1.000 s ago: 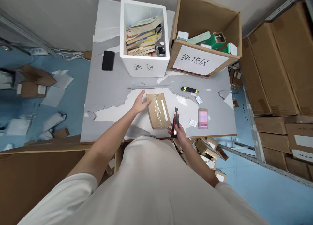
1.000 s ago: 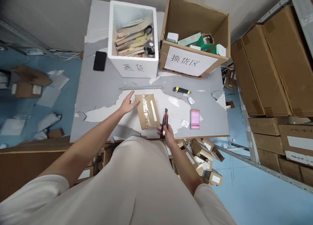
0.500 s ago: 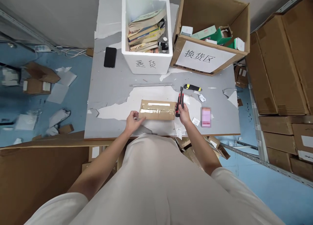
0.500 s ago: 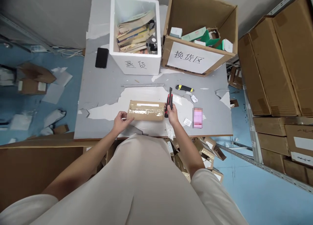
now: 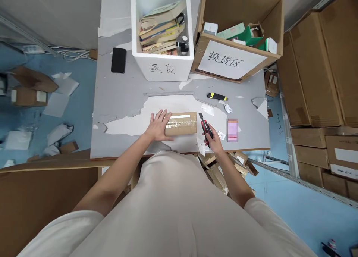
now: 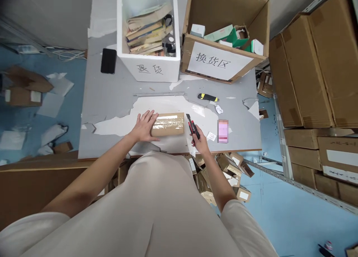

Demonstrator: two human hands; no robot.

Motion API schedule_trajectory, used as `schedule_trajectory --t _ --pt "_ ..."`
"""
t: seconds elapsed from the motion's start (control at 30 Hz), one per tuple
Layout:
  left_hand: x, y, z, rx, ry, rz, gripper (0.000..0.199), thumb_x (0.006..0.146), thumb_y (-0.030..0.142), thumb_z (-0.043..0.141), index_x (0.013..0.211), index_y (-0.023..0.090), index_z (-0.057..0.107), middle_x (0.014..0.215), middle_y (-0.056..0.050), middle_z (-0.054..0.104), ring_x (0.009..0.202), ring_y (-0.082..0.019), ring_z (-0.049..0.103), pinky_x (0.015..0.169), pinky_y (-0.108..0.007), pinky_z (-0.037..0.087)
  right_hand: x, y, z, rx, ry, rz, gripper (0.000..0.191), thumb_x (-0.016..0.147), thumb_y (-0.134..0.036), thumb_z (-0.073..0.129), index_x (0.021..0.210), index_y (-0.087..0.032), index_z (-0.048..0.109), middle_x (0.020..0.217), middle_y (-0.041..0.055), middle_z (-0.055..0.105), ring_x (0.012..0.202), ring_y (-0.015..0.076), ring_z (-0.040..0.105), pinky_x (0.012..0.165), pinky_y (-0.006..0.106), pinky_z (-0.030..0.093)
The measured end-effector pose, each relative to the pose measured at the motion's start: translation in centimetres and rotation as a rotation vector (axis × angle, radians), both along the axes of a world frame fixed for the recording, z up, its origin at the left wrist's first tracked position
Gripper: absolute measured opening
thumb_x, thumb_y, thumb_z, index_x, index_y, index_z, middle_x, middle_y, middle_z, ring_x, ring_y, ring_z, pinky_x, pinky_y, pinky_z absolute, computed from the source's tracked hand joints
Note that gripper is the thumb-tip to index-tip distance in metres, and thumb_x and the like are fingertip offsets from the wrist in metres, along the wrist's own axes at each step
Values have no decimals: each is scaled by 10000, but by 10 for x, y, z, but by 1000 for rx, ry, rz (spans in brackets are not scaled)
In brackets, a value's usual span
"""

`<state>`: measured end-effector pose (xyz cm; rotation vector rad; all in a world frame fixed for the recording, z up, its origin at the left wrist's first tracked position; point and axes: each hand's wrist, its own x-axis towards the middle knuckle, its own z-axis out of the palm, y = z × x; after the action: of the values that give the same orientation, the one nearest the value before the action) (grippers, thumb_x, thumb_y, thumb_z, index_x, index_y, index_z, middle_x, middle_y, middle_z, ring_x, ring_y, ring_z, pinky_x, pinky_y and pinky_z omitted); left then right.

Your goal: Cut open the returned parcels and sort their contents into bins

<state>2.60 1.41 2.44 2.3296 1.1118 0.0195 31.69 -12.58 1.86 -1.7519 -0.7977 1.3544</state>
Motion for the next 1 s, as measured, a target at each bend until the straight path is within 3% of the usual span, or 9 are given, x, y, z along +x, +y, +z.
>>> schedule_trajectory --t 0.13,0.33,0.67,1.0 --pt "1 -3 -5 36 -40 47 1294 414 628 801 1479 168 230 1492 -222 287 1366 -455 214 1110 -636 58 -1 -7 5 -36 -9 35 775 799 -504 583 1483 -272 301 943 41 668 504 85 514 407 227 438" --pt "2 -2 -8 54 -80 65 1220 407 612 810 1439 197 309 1410 -195 391 1296 -441 316 1111 -606 116 4 -3 11 -49 2 42 762 804 -486 589 1482 -276 310 894 32 663 502 83 514 390 212 430" --pt "1 -1 -16 55 -173 56 1125 445 533 788 1421 185 349 1361 -164 420 1245 -403 369 1114 -523 224 18 -2 13 -46 35 156 746 806 -455 594 1473 -252 330 744 -23 598 439 67 463 360 199 381" --pt "3 -2 -18 42 -225 81 1057 469 467 778 1402 176 377 1305 -161 434 1214 -400 374 1098 -542 260 41 -7 24 -124 61 308 698 806 -370 613 1455 -273 373 652 -49 550 406 67 437 355 203 395"
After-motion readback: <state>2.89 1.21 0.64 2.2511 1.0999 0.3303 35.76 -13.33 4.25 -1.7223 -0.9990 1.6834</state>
